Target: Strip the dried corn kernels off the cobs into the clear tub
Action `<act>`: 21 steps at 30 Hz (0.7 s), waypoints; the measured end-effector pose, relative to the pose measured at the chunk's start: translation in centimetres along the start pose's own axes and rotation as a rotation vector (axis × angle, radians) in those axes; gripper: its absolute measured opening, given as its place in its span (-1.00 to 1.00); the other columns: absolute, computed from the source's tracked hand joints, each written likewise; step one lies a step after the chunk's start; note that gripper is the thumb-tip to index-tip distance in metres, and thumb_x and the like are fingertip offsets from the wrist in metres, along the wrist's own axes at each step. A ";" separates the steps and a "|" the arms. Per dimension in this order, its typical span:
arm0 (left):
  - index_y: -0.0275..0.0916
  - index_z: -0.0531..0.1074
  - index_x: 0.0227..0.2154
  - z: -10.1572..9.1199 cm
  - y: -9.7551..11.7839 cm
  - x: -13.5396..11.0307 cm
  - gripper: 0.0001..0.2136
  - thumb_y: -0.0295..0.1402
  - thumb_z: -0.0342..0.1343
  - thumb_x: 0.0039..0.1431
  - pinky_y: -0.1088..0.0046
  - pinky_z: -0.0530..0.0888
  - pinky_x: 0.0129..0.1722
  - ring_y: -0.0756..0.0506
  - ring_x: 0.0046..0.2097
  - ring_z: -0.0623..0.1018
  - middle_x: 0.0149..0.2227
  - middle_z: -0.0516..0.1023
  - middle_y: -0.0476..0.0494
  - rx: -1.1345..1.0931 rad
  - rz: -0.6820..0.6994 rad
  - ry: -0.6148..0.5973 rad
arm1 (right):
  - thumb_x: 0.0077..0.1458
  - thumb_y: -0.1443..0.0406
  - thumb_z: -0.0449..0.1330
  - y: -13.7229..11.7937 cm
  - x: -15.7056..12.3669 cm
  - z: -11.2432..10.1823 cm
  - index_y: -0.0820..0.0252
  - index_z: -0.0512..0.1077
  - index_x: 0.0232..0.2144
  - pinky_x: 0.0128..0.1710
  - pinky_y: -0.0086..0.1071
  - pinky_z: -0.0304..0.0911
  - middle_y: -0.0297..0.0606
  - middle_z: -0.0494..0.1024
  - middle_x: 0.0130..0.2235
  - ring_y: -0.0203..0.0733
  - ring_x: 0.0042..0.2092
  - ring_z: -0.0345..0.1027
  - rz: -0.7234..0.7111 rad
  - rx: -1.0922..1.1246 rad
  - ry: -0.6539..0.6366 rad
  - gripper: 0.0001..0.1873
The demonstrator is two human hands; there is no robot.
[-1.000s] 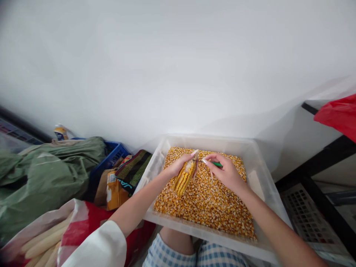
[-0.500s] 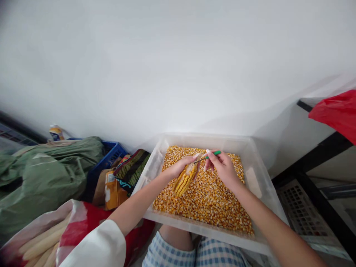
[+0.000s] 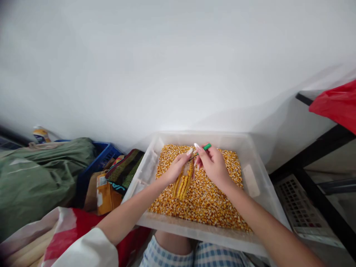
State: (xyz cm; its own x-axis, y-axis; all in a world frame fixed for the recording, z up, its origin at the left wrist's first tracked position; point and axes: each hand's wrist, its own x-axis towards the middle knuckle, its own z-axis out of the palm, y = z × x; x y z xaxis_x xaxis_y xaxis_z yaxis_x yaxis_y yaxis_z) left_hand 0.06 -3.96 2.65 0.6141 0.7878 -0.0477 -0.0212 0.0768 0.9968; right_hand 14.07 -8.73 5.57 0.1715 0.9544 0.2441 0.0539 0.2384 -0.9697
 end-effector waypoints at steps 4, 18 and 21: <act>-0.33 0.39 -0.49 0.3 1.0 -0.5 -0.62 -0.08 -0.08 0.11 0.54 0.27 -0.34 0.03 -0.41 0.31 -0.48 0.37 -0.04 0.147 0.091 -0.007 | 0.08 0.06 0.06 0.2 -0.5 0.0 0.20 0.26 -0.46 -0.63 -0.54 0.17 -0.40 0.34 -0.62 -0.41 -0.61 0.21 0.019 0.002 0.029 -0.68; -0.30 0.36 -0.54 -0.1 0.4 -0.3 -0.65 -0.09 -0.05 0.09 0.51 0.25 -0.42 0.02 -0.49 0.31 -0.57 0.35 -0.02 -0.028 -0.004 -0.029 | 0.09 0.10 0.07 -0.1 -1.3 -0.3 0.17 0.26 -0.41 -0.63 -0.47 0.20 -0.39 0.36 -0.60 -0.38 -0.61 0.25 -0.005 0.091 0.127 -0.75; -0.30 0.36 -0.56 -0.2 0.4 -0.2 -0.63 -0.07 -0.05 0.08 0.50 0.26 -0.43 0.01 -0.49 0.32 -0.57 0.36 -0.02 -0.016 -0.004 -0.021 | 0.09 0.09 0.07 -0.4 -1.4 -0.2 0.17 0.27 -0.41 -0.62 -0.47 0.22 -0.39 0.37 -0.60 -0.37 -0.60 0.27 -0.021 0.070 0.166 -0.74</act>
State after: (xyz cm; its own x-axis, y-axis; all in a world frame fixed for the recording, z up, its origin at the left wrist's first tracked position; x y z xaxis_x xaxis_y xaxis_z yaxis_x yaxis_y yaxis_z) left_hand -0.21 -3.98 3.08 0.6305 0.7746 -0.0504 -0.0309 0.0899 0.9955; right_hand 14.05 -10.19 5.58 0.3314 0.9077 0.2575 -0.0079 0.2756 -0.9612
